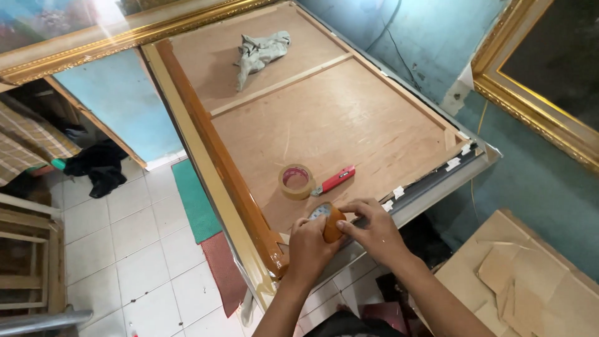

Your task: The person applies masking tape to the edges of a wooden frame using a utility knife to cut the tape and a cloth to wipe the surface. The person works along the frame edges, smoothing the tape and cleaning the surface as they proceed.

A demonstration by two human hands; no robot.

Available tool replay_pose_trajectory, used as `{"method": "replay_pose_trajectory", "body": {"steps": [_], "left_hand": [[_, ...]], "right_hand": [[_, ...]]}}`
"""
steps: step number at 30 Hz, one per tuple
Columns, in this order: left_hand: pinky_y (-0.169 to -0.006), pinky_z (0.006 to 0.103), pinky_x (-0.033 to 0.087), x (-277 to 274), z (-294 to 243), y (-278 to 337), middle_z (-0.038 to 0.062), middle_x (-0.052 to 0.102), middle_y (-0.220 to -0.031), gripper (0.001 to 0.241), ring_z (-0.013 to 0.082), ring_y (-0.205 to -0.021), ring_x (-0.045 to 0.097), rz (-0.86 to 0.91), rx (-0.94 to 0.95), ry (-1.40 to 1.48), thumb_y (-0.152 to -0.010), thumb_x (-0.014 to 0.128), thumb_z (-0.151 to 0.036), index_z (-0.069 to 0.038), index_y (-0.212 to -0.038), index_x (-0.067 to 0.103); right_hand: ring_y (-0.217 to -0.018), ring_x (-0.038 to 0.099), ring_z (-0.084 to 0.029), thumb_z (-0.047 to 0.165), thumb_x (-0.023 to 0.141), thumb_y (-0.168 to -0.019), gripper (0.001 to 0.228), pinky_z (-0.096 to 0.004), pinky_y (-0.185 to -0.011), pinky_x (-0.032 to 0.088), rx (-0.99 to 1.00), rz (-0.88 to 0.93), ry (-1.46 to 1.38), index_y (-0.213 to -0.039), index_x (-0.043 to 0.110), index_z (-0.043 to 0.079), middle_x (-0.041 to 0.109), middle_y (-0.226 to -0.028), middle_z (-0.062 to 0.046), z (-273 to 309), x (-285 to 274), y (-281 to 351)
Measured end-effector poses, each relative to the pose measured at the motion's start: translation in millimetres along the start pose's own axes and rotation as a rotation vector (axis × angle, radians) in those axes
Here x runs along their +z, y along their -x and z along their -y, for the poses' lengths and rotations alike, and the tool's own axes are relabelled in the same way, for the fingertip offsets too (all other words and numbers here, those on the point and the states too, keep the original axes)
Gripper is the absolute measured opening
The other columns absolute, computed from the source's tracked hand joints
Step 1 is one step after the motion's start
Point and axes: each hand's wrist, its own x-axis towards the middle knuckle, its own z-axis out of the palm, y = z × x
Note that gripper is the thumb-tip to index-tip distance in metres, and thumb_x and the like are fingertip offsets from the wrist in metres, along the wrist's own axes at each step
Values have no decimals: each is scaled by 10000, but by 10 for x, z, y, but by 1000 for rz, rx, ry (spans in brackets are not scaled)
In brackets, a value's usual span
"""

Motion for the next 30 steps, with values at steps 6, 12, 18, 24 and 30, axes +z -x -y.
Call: {"method": "replay_pose_trajectory", "body": {"steps": [6,12,18,24,30], "left_hand": [[-770,356,394,17,45,367,45,563,-565,251,265,-547,528,229,-122,44,-658,688,-252,-121,-651,473],[-663,395,392,-144,-113,414,72,569,-736,457,286,-827,490,413,-248,154,-600,723,-470,-107,-776,506],[-758,355,385,-9,-245,119,55,589,-651,280,276,-596,537,278,-10,19,-583,678,-148,-133,-746,450],[-853,324,373,469,-143,-180,78,601,-631,230,239,-700,638,176,29,-138,-595,574,-166,-169,-812,497],[-699,336,361,432,-304,-479,32,577,-623,214,279,-594,520,226,-52,-121,-558,596,-193,-157,-712,452]], "right_hand": [[-667,557,-92,194,649,-755,85,-236,-612,434,229,39,-104,-750,609,120,625,-724,15,-127,206,290],[-667,573,-78,189,659,-756,89,-216,-634,432,253,61,-133,-774,644,104,641,-702,9,-166,106,317],[-680,582,-98,183,611,-792,139,-235,-657,442,158,197,-261,-770,665,57,656,-718,-21,-382,-388,99],[-658,463,-97,211,615,-782,229,-192,-521,378,269,-88,-259,-952,647,60,616,-793,-51,-559,-1398,-173],[-854,394,-110,314,522,-901,183,-317,-658,283,389,-278,-167,-960,577,150,489,-897,31,-2013,-2701,-948]]}}
